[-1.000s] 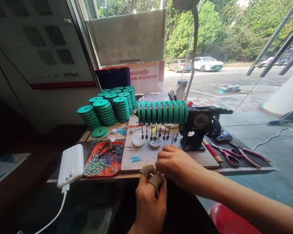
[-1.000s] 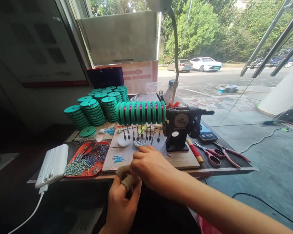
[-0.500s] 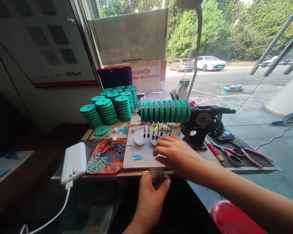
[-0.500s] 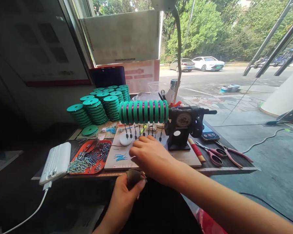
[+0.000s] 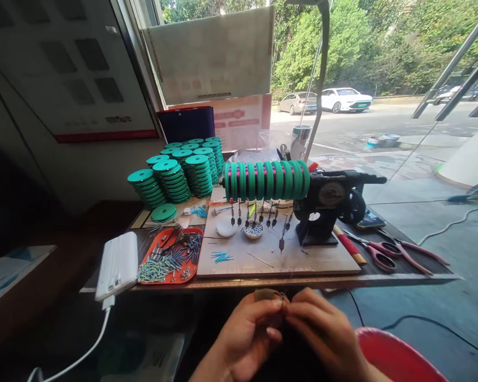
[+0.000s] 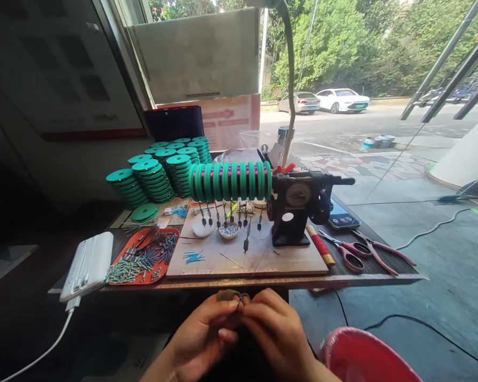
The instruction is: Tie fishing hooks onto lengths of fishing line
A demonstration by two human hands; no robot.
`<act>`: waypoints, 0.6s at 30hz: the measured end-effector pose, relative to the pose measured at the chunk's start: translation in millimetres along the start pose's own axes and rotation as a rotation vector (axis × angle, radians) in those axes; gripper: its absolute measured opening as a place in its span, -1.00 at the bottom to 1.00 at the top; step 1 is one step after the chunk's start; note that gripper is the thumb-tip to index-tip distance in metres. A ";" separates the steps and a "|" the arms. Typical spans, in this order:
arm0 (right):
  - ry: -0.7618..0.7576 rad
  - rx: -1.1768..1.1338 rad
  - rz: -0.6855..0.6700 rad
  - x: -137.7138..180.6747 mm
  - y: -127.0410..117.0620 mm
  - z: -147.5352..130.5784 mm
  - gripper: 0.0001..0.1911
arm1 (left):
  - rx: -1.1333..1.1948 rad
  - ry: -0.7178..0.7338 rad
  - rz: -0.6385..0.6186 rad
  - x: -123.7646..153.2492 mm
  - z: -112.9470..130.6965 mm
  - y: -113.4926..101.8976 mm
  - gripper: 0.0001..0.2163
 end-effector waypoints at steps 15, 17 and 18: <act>0.084 -0.060 -0.226 -9.5 -16.0 -33.9 -0.90 | -0.899 0.726 0.129 17.1 24.2 10.1 -0.93; 0.250 -0.097 -0.081 -11.6 -25.0 -23.6 -0.88 | -0.875 0.743 0.158 17.3 22.9 8.6 -0.92; 0.347 -0.117 -0.011 -11.4 -28.2 -16.9 -0.84 | -0.872 0.758 0.174 17.3 22.5 8.4 -0.92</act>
Point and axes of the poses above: each hand's wrist, its own x-axis away from the middle knuckle, its own y-axis out of the palm, z = x × y, the point moved 4 cm from there along -x, towards the middle knuckle, and after that the axes turned 3 degrees about -y, right-handed, at the moved point
